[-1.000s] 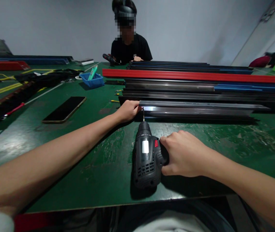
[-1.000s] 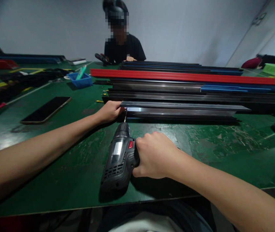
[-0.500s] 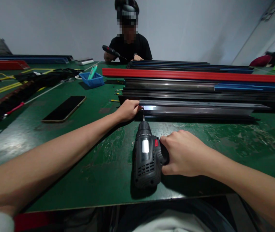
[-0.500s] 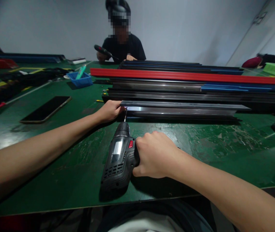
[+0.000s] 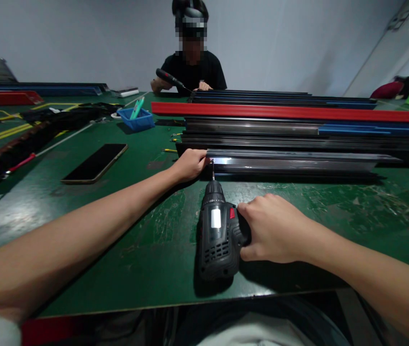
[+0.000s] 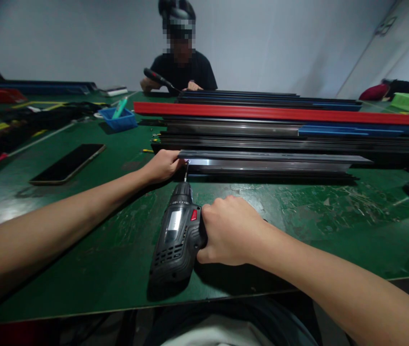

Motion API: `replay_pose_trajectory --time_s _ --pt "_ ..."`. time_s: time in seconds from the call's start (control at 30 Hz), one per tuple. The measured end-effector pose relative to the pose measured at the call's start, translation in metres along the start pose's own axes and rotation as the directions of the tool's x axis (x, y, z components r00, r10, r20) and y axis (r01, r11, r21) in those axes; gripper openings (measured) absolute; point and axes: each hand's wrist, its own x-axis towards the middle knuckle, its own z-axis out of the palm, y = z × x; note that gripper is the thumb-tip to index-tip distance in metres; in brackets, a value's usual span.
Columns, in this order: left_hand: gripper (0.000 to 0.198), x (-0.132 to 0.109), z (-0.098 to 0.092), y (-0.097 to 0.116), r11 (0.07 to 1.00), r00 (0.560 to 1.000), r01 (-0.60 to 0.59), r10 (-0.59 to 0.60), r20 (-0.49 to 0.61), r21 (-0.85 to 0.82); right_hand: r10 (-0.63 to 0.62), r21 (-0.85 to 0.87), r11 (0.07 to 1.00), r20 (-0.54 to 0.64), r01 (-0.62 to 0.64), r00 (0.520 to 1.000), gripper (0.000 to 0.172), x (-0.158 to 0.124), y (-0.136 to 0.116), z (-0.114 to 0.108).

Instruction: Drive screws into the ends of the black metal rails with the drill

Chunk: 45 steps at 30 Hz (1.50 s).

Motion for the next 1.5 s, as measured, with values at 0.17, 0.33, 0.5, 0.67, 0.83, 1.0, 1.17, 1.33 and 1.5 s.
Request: replay_pose_trajectory --time_s 0.17,0.33,0.5,0.67,0.83,1.0,1.17,1.33,1.5 --pt "0.042 -0.0001 0.0 0.0004 1.0 1.0 -0.01 0.01 -0.008 0.004 -0.006 0.004 1.0 0.003 0.006 1.0 0.046 0.0002 0.0001 0.0009" --pt "0.038 -0.0005 -0.0002 0.0008 1.0 1.0 -0.001 0.001 -0.004 0.01 -0.001 0.01 1.0 -0.001 0.001 1.0 0.044 -0.0008 -0.0003 0.0008" --pt "0.039 -0.0005 -0.0008 0.0021 1.0 1.0 0.003 -0.003 0.0 0.005 0.004 0.0 1.0 0.008 -0.004 1.0 0.045 -0.0007 0.0 0.0003" --pt "0.038 -0.0002 -0.0004 0.0014 1.0 1.0 -0.004 0.004 -0.007 0.008 -0.007 0.001 1.0 -0.015 0.007 1.0 0.044 -0.0003 0.0007 0.0018" --pt "0.038 -0.0002 -0.0004 0.0013 1.0 1.0 0.008 -0.008 -0.001 0.007 -0.01 0.005 1.0 -0.014 0.01 1.0 0.045 0.0 0.0004 0.0022" --pt "0.04 -0.0005 -0.0013 0.0027 1.0 1.0 0.009 -0.009 0.007 0.005 -0.003 0.005 1.0 -0.006 0.003 1.0 0.045 -0.0001 0.0004 0.0018" --pt "0.04 -0.0005 -0.0015 0.0027 1.0 1.0 -0.003 0.004 -0.003 0.004 -0.002 0.007 1.0 -0.006 0.002 1.0 0.043 -0.0005 0.0 0.0006" --pt "0.039 -0.0001 -0.0012 0.002 1.0 1.0 -0.002 0.002 -0.002 -0.003 -0.006 0.013 1.0 0.005 0.006 1.0 0.044 -0.0006 -0.0006 -0.0012" --pt "0.039 -0.0003 -0.0011 0.0019 1.0 1.0 -0.001 0.001 -0.007 0.005 0.001 0.014 1.0 0.005 -0.001 1.0 0.044 -0.0002 -0.0008 -0.0013"
